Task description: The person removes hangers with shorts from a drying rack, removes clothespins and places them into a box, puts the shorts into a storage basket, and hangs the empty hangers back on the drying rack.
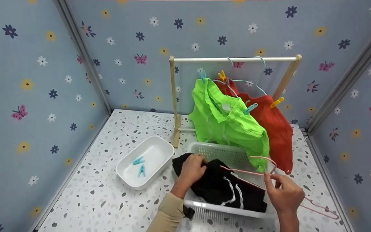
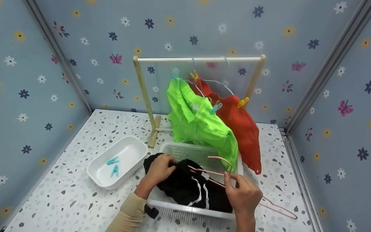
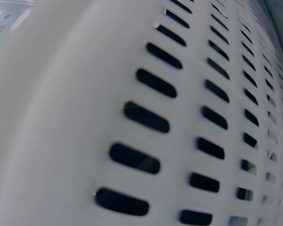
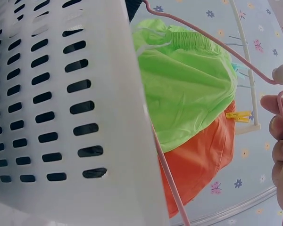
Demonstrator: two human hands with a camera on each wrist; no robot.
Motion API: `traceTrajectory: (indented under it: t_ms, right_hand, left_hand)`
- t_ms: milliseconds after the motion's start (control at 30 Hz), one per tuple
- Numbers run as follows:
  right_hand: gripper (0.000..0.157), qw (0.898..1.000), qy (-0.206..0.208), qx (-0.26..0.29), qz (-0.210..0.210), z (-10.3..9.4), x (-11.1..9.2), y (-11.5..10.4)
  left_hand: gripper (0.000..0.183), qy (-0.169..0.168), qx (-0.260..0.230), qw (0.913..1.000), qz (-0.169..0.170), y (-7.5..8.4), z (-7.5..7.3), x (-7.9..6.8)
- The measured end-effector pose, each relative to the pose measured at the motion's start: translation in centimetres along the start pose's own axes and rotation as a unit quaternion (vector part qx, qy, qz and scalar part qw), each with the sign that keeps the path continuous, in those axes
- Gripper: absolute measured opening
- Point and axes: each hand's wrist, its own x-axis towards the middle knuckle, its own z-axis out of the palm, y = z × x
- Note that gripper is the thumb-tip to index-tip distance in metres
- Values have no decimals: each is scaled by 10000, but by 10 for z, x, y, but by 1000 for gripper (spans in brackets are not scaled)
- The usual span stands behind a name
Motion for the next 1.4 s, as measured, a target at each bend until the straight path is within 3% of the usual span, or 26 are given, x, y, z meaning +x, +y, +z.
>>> traceTrajectory:
  t_ms: [233,367,467,567,700,1133,1400]
  right_hand:
    - [16,9999,-41,-38,124,-2,2,2]
    - [15,9998,20,-96,187,-3,3,3]
    - [16,9991,95,-230,332,-4,3,5]
    - [17,9975,178,-396,566,-5,3,6]
    - [19,9955,196,-518,765,-6,1,7]
    - [17,9958,278,-461,746,-6,0,7]
    - [20,9942,191,-588,875,-5,-1,6]
  left_hand:
    - [8,-449,264,9985,-155,0,0,4]
    - [12,-998,390,9942,39,3,0,3]
    - [19,-1702,248,9850,166,4,-1,1]
    - [31,-2456,-24,9693,87,7,-2,-2]
    - [39,-2973,-200,9545,-88,10,-1,-6]
    - [44,-3296,-149,9439,-128,19,6,-17]
    - [34,-2893,-41,9572,122,24,-1,-25]
